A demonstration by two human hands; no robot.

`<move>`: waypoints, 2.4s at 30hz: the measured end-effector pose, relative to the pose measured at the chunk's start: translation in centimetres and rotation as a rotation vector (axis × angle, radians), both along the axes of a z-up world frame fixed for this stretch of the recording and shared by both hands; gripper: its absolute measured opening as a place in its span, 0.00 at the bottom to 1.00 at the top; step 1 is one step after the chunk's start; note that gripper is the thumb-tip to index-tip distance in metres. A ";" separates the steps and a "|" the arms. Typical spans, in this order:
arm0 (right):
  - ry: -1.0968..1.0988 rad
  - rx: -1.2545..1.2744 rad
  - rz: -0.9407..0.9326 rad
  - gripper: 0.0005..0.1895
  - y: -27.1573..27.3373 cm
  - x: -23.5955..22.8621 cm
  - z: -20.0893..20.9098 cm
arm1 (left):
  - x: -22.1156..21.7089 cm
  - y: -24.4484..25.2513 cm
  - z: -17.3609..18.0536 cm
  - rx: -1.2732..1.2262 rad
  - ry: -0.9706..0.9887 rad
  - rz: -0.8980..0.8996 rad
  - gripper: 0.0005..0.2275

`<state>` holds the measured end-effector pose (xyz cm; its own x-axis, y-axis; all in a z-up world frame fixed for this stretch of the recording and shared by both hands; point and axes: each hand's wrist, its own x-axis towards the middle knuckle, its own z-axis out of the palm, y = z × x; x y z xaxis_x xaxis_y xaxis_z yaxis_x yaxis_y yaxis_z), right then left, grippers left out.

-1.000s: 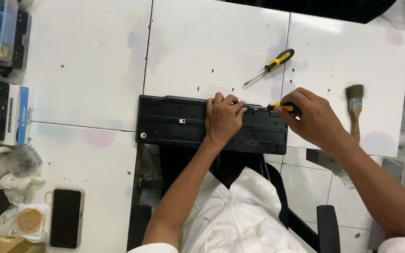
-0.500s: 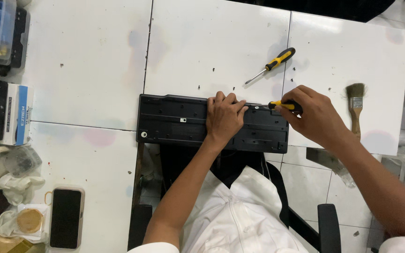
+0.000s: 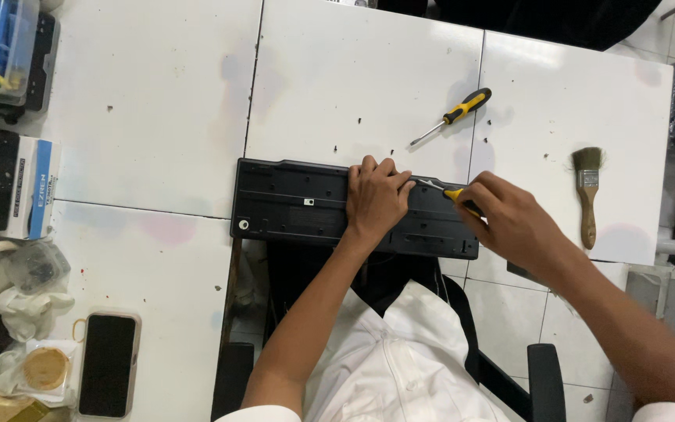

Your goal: The person uses a screwdriver to fasten screws into a black plastic casing on a white workbench. The person repeatedly picks up screws and tightens them into the casing, working methodically across the surface.

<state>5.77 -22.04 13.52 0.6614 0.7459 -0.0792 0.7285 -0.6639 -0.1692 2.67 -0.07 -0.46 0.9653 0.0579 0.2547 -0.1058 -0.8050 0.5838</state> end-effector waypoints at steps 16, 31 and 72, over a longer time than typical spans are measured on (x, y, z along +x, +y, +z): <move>-0.133 -0.184 0.189 0.10 0.0 -1.9 -1.1 | -0.1 0.2 0.8 -0.016 0.066 -0.004 0.09; 0.018 -0.492 0.038 0.13 6.0 3.0 3.6 | -0.1 0.0 -0.1 0.015 0.042 -0.001 0.09; 0.227 -0.555 0.013 0.10 9.3 6.5 4.5 | -0.1 -0.1 -0.3 0.092 -0.065 -0.001 0.08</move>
<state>12.31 -12.78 18.05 0.5737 0.5604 -0.5974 0.7231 -0.6890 0.0481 2.56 -0.15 -0.76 0.9465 0.0305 0.3212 -0.1420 -0.8546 0.4995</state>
